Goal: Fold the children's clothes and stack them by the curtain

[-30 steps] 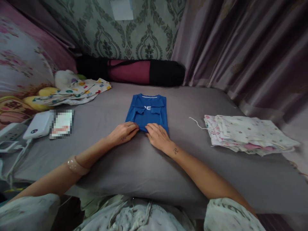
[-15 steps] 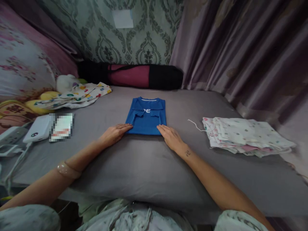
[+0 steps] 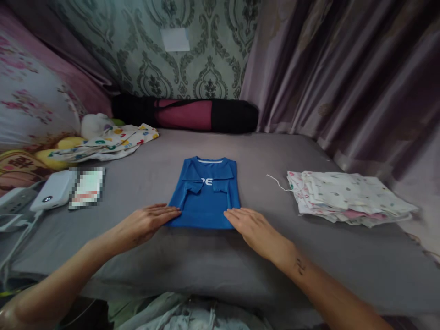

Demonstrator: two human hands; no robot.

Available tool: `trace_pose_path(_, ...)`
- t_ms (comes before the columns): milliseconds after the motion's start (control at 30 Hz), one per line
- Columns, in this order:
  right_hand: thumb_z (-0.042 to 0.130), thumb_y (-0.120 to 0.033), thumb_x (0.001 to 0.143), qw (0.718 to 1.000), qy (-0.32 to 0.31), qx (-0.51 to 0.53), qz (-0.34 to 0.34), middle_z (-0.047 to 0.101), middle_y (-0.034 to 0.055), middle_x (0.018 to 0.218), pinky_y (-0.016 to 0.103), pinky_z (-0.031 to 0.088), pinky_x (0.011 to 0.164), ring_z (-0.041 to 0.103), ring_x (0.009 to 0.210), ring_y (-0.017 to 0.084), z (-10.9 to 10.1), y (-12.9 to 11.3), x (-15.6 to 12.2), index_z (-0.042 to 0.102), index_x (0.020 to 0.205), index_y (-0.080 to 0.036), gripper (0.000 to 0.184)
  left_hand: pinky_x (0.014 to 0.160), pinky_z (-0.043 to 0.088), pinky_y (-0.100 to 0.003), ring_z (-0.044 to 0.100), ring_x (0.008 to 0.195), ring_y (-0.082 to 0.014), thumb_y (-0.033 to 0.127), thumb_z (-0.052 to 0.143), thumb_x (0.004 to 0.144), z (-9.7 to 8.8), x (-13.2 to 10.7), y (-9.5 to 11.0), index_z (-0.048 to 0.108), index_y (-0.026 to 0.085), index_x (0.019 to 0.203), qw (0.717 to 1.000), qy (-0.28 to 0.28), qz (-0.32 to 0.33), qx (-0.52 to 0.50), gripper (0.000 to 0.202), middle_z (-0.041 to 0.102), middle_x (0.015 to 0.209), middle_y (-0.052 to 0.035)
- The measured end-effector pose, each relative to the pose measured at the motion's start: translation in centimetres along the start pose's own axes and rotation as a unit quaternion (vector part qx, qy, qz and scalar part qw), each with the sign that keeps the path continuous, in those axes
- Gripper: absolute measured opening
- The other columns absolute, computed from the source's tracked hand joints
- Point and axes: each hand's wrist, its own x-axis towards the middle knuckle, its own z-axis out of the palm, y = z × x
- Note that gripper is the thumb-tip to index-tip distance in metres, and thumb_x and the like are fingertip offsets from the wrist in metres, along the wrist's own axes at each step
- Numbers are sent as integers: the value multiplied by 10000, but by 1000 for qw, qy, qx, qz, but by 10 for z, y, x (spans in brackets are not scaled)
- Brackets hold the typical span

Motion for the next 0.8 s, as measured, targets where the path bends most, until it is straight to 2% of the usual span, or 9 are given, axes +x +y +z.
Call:
trace_pose_path(100, 352, 5, 808, 997, -33, 42, 51, 645, 43, 1238, 308, 499, 891, 632, 1077, 180, -13, -4, -3, 488, 1352, -287, 632, 958, 472, -301, 604, 1130, -185, 153, 369, 903, -4, -4, 2, 500, 254, 1333, 998, 6, -44, -50, 461, 636, 1256, -49)
trace_pose_path(233, 427, -182, 904, 987, -8, 119, 112, 706, 34, 1030, 273, 488, 761, 666, 900, 189, -30, 8, 18, 566, 1200, -272, 340, 666, 493, -228, 666, 750, -160, 316, 458, 907, -7, 13, -13, 610, 238, 1132, 971, 69, -183, -137, 282, 713, 876, -12)
trace_pose_path(300, 454, -275, 914, 978, 34, 152, 137, 707, 24, 946, 276, 474, 740, 657, 831, 186, -34, 20, 34, 609, 1088, -249, 234, 624, 473, -225, 640, 699, -158, 407, 535, 864, -8, 29, -24, 646, 210, 990, 943, 135, -236, -193, 259, 690, 781, -7)
trace_pose_path(400, 507, -339, 877, 959, 88, 194, 186, 689, 8, 816, 263, 456, 672, 628, 735, 175, -30, 43, 59, 646, 938, -218, 194, 654, 484, -255, 625, 729, -171, 458, 617, 778, -8, 56, -40, 644, 171, 855, 886, 217, -262, -315, 299, 680, 783, -29)
trace_pose_path(467, 534, -374, 847, 945, 122, 207, 222, 663, 7, 727, 258, 443, 612, 603, 673, 174, -21, 60, 74, 659, 852, -200, 214, 662, 486, -269, 617, 728, -169, 462, 638, 738, -5, 73, -53, 648, 159, 853, 850, 239, -271, -383, 324, 679, 794, -38)
trace_pose_path(533, 552, -387, 826, 934, 147, 211, 247, 653, 20, 697, 264, 448, 596, 596, 665, 181, -10, 76, 89, 667, 819, -184, 233, 640, 472, -262, 600, 690, -157, 450, 634, 723, 0, 87, -66, 656, 154, 846, 829, 246, -285, -413, 321, 664, 754, -31)
trace_pose_path(600, 551, -381, 824, 926, 161, 211, 268, 655, 33, 687, 269, 458, 592, 600, 667, 187, 0, 89, 103, 669, 804, -175, 238, 589, 436, -245, 565, 627, -142, 426, 601, 738, 7, 100, -80, 652, 152, 783, 829, 251, -310, -393, 282, 619, 666, -10)
trace_pose_path(700, 512, -343, 849, 917, 156, 185, 316, 666, 51, 699, 274, 473, 607, 617, 684, 192, 11, 102, 125, 663, 775, -170, 241, 551, 385, -237, 533, 596, -143, 361, 538, 776, 15, 117, -97, 624, 155, 676, 844, 257, -368, -292, 245, 537, 571, 5)
trace_pose_path(800, 455, -317, 885, 909, 142, 123, 373, 684, 87, 763, 301, 490, 657, 647, 751, 218, 16, 110, 145, 669, 802, -168, 274, 609, 411, -269, 576, 678, -183, 313, 491, 816, 18, 131, -107, 642, 156, 706, 853, 243, -421, -190, 244, 574, 618, -32)
